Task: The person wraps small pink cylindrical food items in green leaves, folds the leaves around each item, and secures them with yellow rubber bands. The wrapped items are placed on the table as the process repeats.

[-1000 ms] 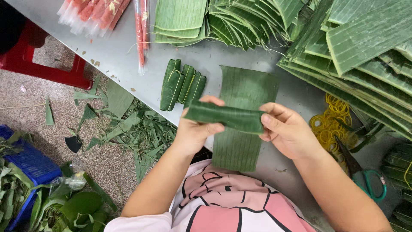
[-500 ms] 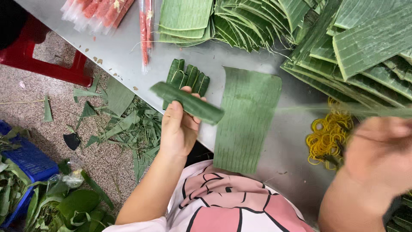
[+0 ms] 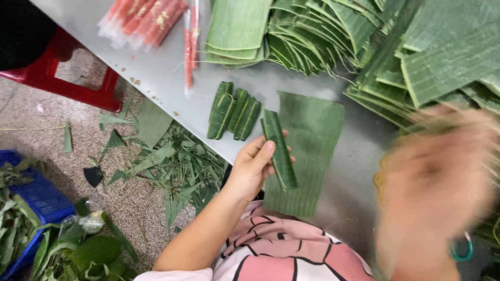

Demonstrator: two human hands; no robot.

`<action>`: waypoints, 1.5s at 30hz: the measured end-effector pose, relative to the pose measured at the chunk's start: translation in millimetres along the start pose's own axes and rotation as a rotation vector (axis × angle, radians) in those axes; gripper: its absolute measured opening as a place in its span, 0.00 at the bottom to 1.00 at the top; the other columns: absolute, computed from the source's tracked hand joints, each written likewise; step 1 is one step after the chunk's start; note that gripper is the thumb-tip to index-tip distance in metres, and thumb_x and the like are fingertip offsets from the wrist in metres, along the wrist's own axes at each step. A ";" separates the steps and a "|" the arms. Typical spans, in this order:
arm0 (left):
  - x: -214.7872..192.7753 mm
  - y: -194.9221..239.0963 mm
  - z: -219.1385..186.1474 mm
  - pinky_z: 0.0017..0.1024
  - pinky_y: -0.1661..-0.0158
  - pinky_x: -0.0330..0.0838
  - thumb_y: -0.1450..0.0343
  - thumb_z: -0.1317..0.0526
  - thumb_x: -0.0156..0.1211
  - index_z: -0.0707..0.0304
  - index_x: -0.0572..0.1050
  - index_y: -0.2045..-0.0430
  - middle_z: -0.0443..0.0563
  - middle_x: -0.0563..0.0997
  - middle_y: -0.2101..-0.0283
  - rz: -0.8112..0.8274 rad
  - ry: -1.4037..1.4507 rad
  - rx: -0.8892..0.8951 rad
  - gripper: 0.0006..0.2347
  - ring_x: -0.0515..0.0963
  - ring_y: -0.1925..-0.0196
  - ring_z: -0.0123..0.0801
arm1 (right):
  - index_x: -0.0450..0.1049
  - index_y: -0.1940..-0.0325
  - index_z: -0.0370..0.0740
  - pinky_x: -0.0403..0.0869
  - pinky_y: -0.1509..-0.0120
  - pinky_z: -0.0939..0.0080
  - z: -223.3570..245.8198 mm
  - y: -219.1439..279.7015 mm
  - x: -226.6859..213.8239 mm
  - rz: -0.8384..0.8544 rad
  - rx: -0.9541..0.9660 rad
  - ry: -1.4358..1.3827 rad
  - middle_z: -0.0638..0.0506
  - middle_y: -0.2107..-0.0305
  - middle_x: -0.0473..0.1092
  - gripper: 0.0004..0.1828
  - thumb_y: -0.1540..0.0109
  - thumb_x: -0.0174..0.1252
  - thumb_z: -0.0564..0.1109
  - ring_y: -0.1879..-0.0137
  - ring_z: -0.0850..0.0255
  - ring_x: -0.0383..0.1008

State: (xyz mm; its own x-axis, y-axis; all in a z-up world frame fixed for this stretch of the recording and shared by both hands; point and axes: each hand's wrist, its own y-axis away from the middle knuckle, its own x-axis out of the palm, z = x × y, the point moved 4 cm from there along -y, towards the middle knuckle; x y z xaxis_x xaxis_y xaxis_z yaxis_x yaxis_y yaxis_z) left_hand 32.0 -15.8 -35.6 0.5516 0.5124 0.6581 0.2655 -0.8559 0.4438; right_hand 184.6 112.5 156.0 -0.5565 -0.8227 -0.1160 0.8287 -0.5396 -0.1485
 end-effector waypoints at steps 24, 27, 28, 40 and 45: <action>26.9 19.9 -1.2 0.24 0.54 0.74 0.24 0.67 0.60 0.64 0.59 0.29 0.54 0.82 0.55 0.140 -0.283 0.105 0.26 0.80 0.53 0.26 | 0.71 0.43 0.40 0.77 0.51 0.53 -37.7 4.0 35.5 0.231 -0.131 0.766 0.37 0.37 0.63 0.40 0.55 0.73 0.56 0.49 0.48 0.76; 33.3 23.2 6.6 0.25 0.53 0.74 0.25 0.67 0.60 0.67 0.59 0.29 0.55 0.83 0.52 0.108 -0.236 0.094 0.27 0.80 0.51 0.27 | 0.70 0.42 0.38 0.78 0.54 0.53 -43.4 5.9 36.8 0.221 -0.127 0.825 0.38 0.38 0.65 0.44 0.59 0.74 0.56 0.49 0.46 0.77; 34.9 23.7 7.9 0.26 0.50 0.75 0.25 0.67 0.60 0.67 0.59 0.30 0.56 0.82 0.52 0.109 -0.245 0.102 0.27 0.80 0.50 0.27 | 0.70 0.42 0.38 0.78 0.55 0.53 -44.9 5.7 36.7 0.219 -0.132 0.857 0.39 0.39 0.66 0.46 0.61 0.74 0.56 0.49 0.45 0.77; 45.9 32.2 13.6 0.29 0.48 0.74 0.25 0.69 0.61 0.69 0.60 0.28 0.57 0.81 0.49 0.187 -0.224 0.059 0.28 0.79 0.49 0.30 | 0.75 0.45 0.36 0.73 0.69 0.55 -75.3 31.4 17.7 0.123 -0.331 0.897 0.36 0.48 0.75 0.44 0.57 0.77 0.63 0.71 0.53 0.74; 54.7 36.7 -2.1 0.32 0.43 0.75 0.38 0.71 0.72 0.61 0.49 0.26 0.52 0.75 0.42 0.464 -0.191 -0.076 0.45 0.78 0.42 0.31 | 0.74 0.44 0.35 0.77 0.59 0.61 -97.8 37.6 0.0 -0.015 -0.150 0.297 0.36 0.47 0.76 0.39 0.48 0.73 0.65 0.63 0.58 0.77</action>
State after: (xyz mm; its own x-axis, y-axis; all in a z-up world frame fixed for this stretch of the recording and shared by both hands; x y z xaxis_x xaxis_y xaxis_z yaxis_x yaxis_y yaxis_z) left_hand 70.3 -19.1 18.0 0.7344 0.0509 0.6769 -0.0964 -0.9793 0.1782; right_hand 209.9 109.7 54.4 -0.5796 -0.7151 -0.3908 0.8148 -0.5004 -0.2928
